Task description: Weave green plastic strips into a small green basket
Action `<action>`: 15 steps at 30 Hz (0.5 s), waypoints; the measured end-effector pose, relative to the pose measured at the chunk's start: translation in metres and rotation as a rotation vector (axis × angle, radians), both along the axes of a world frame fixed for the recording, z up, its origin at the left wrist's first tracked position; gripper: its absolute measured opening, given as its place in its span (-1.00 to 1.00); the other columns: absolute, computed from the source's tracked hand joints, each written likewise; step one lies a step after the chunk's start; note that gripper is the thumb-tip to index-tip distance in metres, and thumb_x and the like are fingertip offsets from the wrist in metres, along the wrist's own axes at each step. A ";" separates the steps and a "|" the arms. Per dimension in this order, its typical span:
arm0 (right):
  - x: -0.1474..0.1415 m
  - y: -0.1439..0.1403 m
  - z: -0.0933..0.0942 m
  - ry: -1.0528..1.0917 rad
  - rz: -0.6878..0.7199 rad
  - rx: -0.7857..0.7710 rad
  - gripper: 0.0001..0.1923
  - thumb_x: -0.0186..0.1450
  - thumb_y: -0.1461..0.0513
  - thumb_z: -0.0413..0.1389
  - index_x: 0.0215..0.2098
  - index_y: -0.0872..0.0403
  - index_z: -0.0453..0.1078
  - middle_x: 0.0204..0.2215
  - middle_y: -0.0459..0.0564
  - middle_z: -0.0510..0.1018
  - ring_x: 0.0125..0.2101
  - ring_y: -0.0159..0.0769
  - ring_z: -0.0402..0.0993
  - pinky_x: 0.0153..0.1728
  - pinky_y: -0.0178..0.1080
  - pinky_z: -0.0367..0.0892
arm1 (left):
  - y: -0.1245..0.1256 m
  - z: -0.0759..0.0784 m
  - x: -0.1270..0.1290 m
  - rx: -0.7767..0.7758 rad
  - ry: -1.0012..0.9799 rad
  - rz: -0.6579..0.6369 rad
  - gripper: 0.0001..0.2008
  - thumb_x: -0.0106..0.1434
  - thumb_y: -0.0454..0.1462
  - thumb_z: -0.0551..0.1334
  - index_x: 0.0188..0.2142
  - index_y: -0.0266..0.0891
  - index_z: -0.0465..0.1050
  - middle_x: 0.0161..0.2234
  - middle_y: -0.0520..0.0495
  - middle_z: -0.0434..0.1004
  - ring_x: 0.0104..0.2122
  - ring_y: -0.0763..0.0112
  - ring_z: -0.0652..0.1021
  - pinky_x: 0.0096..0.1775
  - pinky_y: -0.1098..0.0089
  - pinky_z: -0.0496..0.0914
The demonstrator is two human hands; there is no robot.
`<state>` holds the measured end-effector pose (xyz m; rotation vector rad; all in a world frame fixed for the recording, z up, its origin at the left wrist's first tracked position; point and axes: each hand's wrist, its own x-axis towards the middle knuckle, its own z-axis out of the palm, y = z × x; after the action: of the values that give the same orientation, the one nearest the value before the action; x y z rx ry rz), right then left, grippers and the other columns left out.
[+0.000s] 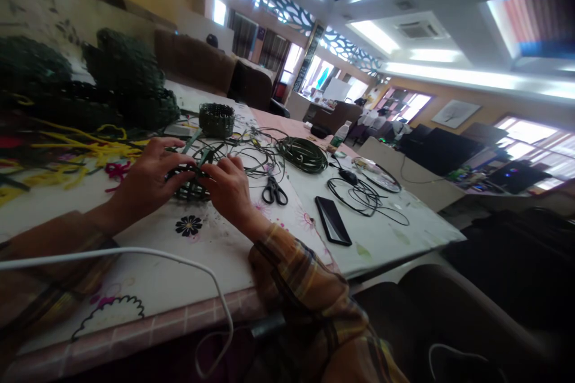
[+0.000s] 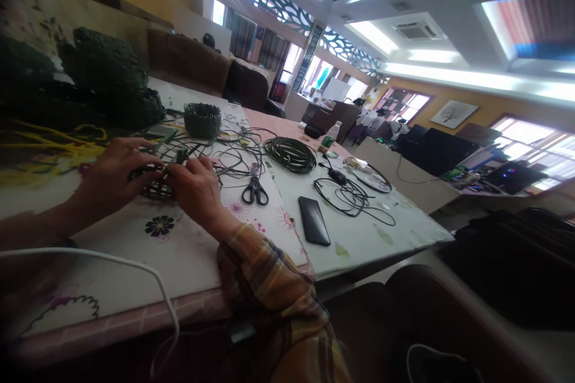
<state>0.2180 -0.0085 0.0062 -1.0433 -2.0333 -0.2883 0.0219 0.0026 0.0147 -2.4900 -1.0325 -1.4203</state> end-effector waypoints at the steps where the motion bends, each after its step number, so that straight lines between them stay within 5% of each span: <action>1: 0.000 0.000 0.000 0.003 0.005 -0.001 -0.77 0.43 0.13 0.11 -0.13 0.04 0.57 -0.37 0.03 0.46 -0.23 -0.21 0.26 0.02 -0.15 0.30 | 0.000 0.000 0.000 0.001 0.012 -0.002 -0.77 0.39 -0.10 0.17 -0.11 -0.14 0.50 0.05 -0.18 0.35 0.01 0.16 0.47 0.13 0.07 0.37; 15: -0.003 -0.008 0.006 -0.095 -0.013 -0.057 -0.77 0.44 0.15 0.08 -0.07 0.06 0.53 -0.33 0.05 0.45 -0.22 -0.18 0.28 0.02 -0.14 0.27 | 0.008 0.006 -0.001 -0.097 0.097 -0.044 -0.82 0.38 -0.18 0.13 -0.17 -0.22 0.43 -0.17 -0.11 0.30 -0.11 0.20 0.41 0.01 0.15 0.38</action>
<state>0.2151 -0.0166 0.0126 -1.0964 -2.1312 -0.2924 0.0211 0.0104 0.0210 -2.6358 -1.0586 -1.2758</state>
